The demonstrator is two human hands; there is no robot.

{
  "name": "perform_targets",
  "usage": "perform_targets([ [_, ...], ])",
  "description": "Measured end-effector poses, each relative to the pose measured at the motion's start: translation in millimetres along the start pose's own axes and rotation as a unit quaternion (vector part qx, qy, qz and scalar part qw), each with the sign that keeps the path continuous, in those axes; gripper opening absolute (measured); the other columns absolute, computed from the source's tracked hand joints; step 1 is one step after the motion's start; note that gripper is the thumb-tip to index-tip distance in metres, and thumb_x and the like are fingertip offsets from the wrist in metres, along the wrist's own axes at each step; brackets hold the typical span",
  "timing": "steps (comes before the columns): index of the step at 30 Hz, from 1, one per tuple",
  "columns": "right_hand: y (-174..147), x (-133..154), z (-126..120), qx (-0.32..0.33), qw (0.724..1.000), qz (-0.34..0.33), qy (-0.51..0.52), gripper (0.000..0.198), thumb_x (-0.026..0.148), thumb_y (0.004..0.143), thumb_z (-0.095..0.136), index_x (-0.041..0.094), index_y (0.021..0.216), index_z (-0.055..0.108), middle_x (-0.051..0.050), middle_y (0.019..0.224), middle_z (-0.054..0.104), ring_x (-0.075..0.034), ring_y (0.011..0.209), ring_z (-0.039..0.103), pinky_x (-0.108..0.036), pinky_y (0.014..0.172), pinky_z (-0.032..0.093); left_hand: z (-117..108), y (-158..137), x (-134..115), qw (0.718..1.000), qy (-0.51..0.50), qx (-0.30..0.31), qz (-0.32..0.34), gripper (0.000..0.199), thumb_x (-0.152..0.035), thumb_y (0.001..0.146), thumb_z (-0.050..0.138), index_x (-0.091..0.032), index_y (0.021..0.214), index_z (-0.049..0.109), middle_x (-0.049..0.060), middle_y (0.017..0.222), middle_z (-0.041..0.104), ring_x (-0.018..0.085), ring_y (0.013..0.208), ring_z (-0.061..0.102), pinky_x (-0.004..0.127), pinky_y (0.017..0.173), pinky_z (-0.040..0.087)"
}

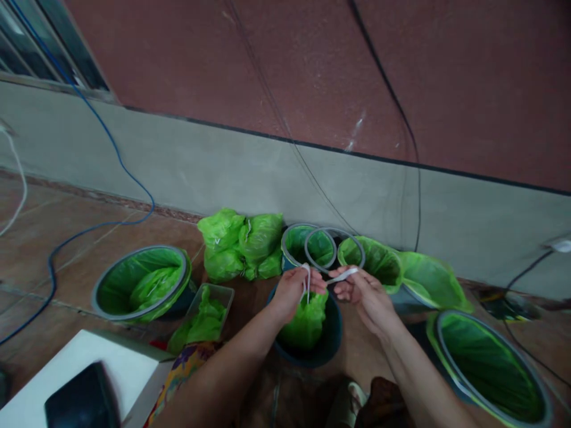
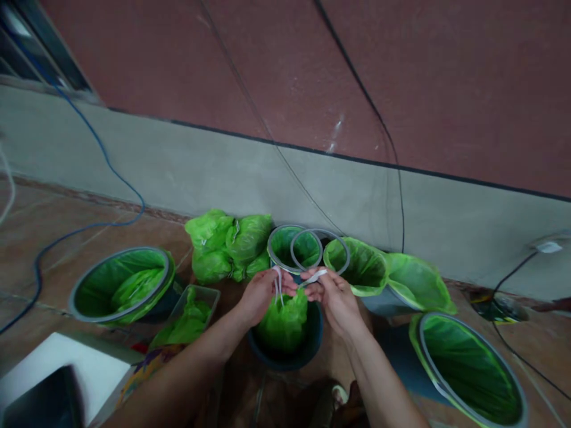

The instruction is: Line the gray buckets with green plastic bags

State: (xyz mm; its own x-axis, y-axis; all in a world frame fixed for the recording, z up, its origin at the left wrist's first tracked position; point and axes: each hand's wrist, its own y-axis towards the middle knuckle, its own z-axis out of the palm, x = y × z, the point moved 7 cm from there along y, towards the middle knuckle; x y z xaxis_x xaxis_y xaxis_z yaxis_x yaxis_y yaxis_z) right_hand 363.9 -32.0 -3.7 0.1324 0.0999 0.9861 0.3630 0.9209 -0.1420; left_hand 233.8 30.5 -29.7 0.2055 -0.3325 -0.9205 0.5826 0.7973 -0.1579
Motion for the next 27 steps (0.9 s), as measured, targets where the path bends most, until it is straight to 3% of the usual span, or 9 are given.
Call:
perform_targets([
  [3,5.6,-23.3,12.4,0.073,0.996,0.040,0.004,0.042,0.056,0.080,0.056,0.017,0.093,0.059,-0.002,0.069,0.062,-0.009,0.051,0.052,-0.023,0.049,0.043,-0.3,8.0,17.3,0.998,0.055,-0.007,-0.020,0.036,-0.046,0.083,0.046,-0.013,0.072,0.059,-0.001,0.055,0.053,0.008,0.047,0.047,0.022,0.052,0.040],
  [5,7.9,-32.0,18.1,0.106,0.992,0.036,-0.055,0.040,0.052,0.081,0.057,0.017,0.100,0.057,0.004,0.057,0.055,-0.008,0.045,0.047,-0.021,0.044,0.038,-7.6,13.7,24.5,0.992,0.115,-0.054,-0.006,0.027,-0.038,0.081,0.052,-0.013,0.074,0.059,-0.003,0.054,0.049,0.007,0.048,0.043,0.020,0.049,0.035],
  [7,9.1,-38.5,21.2,0.120,0.986,0.030,-0.113,0.041,0.046,0.080,0.059,0.018,0.110,0.053,0.008,0.052,0.050,-0.008,0.042,0.044,-0.019,0.042,0.035,-16.4,18.1,29.3,0.983,0.151,-0.107,0.001,0.021,-0.031,0.077,0.058,-0.013,0.089,0.059,-0.005,0.059,0.051,0.007,0.052,0.047,0.019,0.050,0.036],
  [10,7.4,-49.8,30.9,0.159,0.977,0.034,-0.140,0.037,0.040,0.079,0.060,0.018,0.109,0.053,0.009,0.052,0.051,-0.007,0.040,0.044,-0.019,0.041,0.034,-22.0,20.7,35.1,0.979,0.148,-0.137,-0.023,0.050,-0.023,0.071,0.066,-0.015,0.117,0.048,-0.004,0.071,0.057,0.008,0.059,0.054,0.019,0.055,0.041],
  [13,3.6,-62.1,45.7,0.203,0.972,0.048,-0.108,0.021,0.037,0.076,0.061,0.017,0.080,0.057,0.007,0.051,0.051,-0.006,0.041,0.043,-0.019,0.042,0.034,-11.7,18.7,44.0,0.987,0.099,-0.079,-0.101,0.060,-0.022,0.073,0.063,-0.014,0.127,0.039,-0.003,0.073,0.060,0.010,0.053,0.056,0.022,0.052,0.044],
  [16,6.8,-68.0,45.0,0.168,0.981,0.075,-0.056,0.026,0.039,0.074,0.061,0.017,0.063,0.053,0.005,0.048,0.049,-0.007,0.040,0.042,-0.020,0.041,0.032,2.6,14.8,49.0,0.985,0.072,0.002,-0.159,0.060,-0.029,0.076,0.059,-0.012,0.129,0.036,-0.003,0.067,0.060,0.011,0.044,0.055,0.022,0.046,0.041],
  [22,27.6,-54.2,-8.9,0.025,0.982,0.121,0.143,0.031,0.044,0.068,0.071,0.018,0.074,0.057,0.007,0.054,0.046,-0.005,0.044,0.038,-0.019,0.043,0.032,7.8,18.6,48.8,0.981,0.171,0.064,-0.069,0.026,-0.029,0.081,0.056,-0.013,0.101,0.058,0.002,0.080,0.063,0.009,0.061,0.055,0.021,0.059,0.042],
  [24,31.8,-51.8,-24.0,-0.006,0.978,0.125,0.165,0.032,0.043,0.066,0.073,0.018,0.075,0.056,0.007,0.054,0.044,-0.005,0.045,0.036,-0.020,0.044,0.033,5.1,18.0,52.3,0.953,0.298,0.051,-0.027,0.016,-0.023,0.083,0.051,-0.014,0.093,0.060,0.001,0.078,0.063,0.010,0.065,0.056,0.023,0.066,0.043],
  [27,31.9,-50.3,-29.1,-0.026,0.985,0.107,0.133,0.032,0.044,0.066,0.071,0.018,0.079,0.056,0.007,0.053,0.044,-0.006,0.044,0.036,-0.021,0.042,0.031,-1.3,17.8,58.3,0.878,0.478,0.004,0.015,0.017,-0.020,0.085,0.046,-0.016,0.079,0.062,0.002,0.072,0.061,0.012,0.068,0.056,0.025,0.068,0.040],
])
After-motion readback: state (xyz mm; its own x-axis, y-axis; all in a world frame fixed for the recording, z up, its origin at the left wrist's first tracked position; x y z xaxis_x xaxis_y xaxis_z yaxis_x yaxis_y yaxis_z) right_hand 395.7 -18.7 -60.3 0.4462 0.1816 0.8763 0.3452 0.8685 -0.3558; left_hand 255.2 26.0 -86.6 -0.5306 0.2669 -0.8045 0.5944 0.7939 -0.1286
